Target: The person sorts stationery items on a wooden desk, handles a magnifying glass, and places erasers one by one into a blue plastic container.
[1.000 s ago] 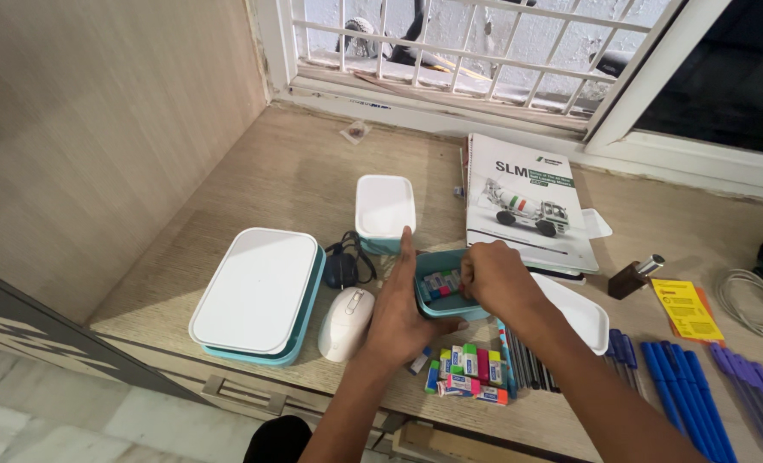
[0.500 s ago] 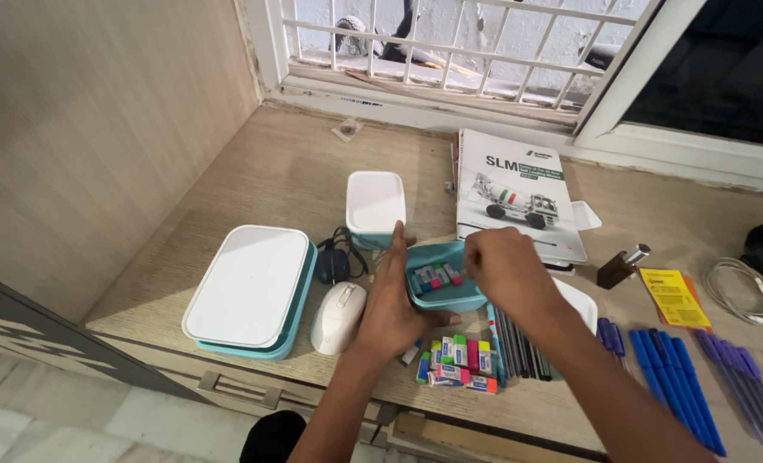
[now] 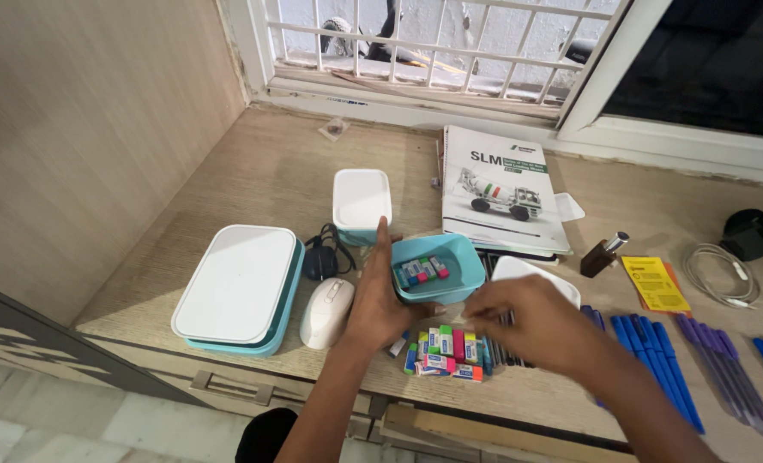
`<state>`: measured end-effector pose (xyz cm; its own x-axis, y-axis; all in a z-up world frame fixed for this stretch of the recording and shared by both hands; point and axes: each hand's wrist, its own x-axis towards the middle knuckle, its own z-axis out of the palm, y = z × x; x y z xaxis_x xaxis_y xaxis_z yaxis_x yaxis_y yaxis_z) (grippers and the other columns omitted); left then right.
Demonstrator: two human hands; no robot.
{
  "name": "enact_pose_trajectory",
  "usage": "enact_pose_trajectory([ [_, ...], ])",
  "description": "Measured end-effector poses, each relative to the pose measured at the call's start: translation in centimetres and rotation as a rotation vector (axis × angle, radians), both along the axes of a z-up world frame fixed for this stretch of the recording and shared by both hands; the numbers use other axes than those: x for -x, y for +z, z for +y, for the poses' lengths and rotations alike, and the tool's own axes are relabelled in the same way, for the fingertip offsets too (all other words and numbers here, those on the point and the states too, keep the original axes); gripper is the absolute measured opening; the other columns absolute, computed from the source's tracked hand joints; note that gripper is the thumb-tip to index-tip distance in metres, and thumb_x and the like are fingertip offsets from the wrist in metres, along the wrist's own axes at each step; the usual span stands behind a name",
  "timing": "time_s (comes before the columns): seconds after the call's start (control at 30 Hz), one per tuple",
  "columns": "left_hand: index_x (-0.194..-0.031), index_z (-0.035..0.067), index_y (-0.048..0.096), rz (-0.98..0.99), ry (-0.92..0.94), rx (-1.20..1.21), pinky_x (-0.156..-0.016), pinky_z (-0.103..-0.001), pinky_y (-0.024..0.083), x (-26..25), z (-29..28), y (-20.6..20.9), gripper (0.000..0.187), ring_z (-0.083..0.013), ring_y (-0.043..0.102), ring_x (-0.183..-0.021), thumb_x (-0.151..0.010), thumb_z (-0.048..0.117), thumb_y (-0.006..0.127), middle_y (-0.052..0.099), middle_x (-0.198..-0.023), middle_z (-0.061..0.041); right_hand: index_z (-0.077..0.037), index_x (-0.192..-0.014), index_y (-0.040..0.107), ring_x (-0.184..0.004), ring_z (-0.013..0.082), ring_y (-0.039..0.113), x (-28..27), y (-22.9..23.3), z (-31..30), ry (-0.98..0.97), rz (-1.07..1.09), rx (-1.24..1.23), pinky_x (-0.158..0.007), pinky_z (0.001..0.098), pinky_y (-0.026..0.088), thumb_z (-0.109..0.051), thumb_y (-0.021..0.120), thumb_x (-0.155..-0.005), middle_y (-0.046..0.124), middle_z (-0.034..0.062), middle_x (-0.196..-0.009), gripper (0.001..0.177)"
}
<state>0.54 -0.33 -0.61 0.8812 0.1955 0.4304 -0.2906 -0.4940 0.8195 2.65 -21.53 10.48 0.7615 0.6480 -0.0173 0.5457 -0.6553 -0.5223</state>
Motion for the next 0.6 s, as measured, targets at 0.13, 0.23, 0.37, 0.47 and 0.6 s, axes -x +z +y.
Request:
enact_pose_trajectory([
  [0.13, -0.162, 0.009, -0.001, 0.033, -0.002, 0.029, -0.115, -0.045, 0.039, 0.1, -0.1, 0.2, 0.155, -0.0361, 0.048, -0.138, -0.047, 0.017, 0.103, 0.05, -0.148, -0.019, -0.017, -0.109, 0.08, -0.097, 0.0216, 0.075, 2.1, -0.5, -0.3, 0.095, 0.015, 0.079, -0.086, 0.0334, 0.059, -0.019, 0.083, -0.075, 0.077, 0.0038, -0.105, 0.033],
  [0.23, -0.161, 0.007, -0.004, 0.009, -0.012, 0.033, -0.115, -0.043, 0.04, 0.1, -0.1, 0.2, 0.155, -0.0355, 0.05, -0.137, -0.049, 0.016, 0.103, 0.051, -0.147, -0.019, -0.018, -0.116, 0.077, -0.12, 0.0273, 0.064, 2.7, -1.6, -0.3, 0.298, -0.102, 0.022, -0.096, 0.0382, 0.051, -0.011, 0.081, -0.072, 0.068, 0.0051, -0.131, 0.045],
  [0.37, -0.161, 0.006, -0.005, -0.014, -0.021, 0.031, -0.116, -0.041, 0.041, 0.1, -0.2, 0.3, 0.153, -0.0355, 0.052, -0.136, -0.049, 0.009, 0.099, 0.052, -0.147, -0.02, -0.019, -0.125, 0.075, -0.128, 0.0308, 0.056, 2.5, -2.6, 0.1, 0.577, -0.301, -0.066, -0.104, 0.0422, 0.043, -0.003, 0.072, -0.073, 0.066, 0.0052, -0.141, 0.054],
  [0.47, -0.16, 0.005, -0.007, 0.06, -0.009, 0.015, -0.116, -0.041, 0.039, 0.1, 0.0, 0.4, 0.153, -0.0361, 0.051, -0.136, -0.05, 0.009, 0.099, 0.053, -0.146, -0.02, -0.019, -0.122, 0.074, -0.123, 0.0233, 0.058, 2.9, -2.1, 0.7, 0.41, -0.034, 0.095, -0.103, 0.0385, 0.044, 0.002, 0.066, -0.082, 0.069, 0.0, -0.128, 0.046],
  [0.6, -0.161, 0.005, -0.005, 0.029, -0.003, -0.007, -0.115, -0.042, 0.039, 0.2, 0.0, 0.6, 0.152, -0.0371, 0.051, -0.136, -0.051, 0.009, 0.1, 0.053, -0.146, -0.021, -0.017, -0.115, 0.077, -0.117, 0.0214, 0.06, 3.2, -1.5, 1.6, 0.403, -0.04, 0.122, -0.1, 0.0375, 0.046, -0.004, 0.067, -0.084, 0.074, -0.0022, -0.12, 0.035],
])
